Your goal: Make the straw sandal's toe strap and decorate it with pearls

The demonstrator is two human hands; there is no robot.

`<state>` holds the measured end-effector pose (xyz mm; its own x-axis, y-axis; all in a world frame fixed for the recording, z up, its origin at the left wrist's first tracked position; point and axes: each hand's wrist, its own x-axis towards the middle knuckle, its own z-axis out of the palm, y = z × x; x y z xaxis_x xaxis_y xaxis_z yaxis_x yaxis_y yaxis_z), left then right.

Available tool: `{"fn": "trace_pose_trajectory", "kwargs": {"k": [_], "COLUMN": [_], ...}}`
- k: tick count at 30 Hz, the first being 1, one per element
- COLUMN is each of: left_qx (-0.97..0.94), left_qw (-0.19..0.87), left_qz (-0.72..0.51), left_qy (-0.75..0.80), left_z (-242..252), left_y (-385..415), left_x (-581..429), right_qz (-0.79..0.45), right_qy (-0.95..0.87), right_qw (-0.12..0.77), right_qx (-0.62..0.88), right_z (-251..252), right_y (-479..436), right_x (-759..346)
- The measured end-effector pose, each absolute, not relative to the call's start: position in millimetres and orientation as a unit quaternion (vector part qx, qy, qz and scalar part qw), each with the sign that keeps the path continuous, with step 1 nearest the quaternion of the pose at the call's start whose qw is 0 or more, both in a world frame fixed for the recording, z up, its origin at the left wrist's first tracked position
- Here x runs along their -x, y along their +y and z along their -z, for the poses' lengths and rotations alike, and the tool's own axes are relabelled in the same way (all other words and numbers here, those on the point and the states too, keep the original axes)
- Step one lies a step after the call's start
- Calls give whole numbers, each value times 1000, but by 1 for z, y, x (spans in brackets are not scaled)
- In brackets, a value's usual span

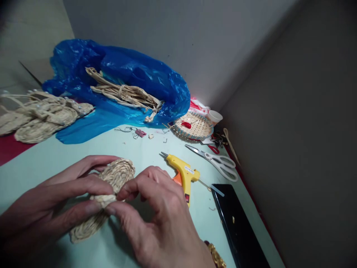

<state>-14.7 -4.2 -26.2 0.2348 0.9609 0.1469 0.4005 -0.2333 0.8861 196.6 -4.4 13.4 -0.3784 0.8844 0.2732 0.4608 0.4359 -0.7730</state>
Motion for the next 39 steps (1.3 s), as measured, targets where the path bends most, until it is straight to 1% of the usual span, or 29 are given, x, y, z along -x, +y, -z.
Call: {"fn": "trace_pose_trajectory", "kwargs": {"k": [5,11,16,18,21,24,27,29,31,33,36,39], "left_qx": [-672,-677,-676,-669,-659,-646,-603,-555,-513,-496,-495,-491], "left_qw": [405,403,407,415,444,486,562,613,638,646,645,599], "left_qz": [-360,-350,-343,-353,-356,-352,-349,-362,-383,-396,-398,-428], "left_qy": [504,507,510,505,491,472,444,430,428,425,425,466], "left_z": [26,26,26,25,24,25,27,28,27,25,22,22], "left_y": [-3,1,1,1,3,7,11,12,12,11,12,15], "left_x": [14,14,13,12,13,18,22,23,22,19,18,21], "right_qz": [-369,-382,-445,-469,-485,-468,-412,-371,-355,-360,-377,-385], "right_qy": [-729,-707,-652,-632,-622,-636,-682,-727,-756,-764,-754,-734], "right_qw": [344,349,318,310,322,358,385,377,358,346,354,383], "right_qx": [463,482,525,534,523,497,466,438,417,408,405,408], "right_z": [-13,-13,-15,-14,-12,-11,-11,-10,-7,-3,4,10], "right_y": [-3,-4,-3,-3,-1,2,4,4,2,1,2,5], "right_x": [-195,-190,-187,-186,-187,-191,-198,-202,-205,-205,-201,-197]}}
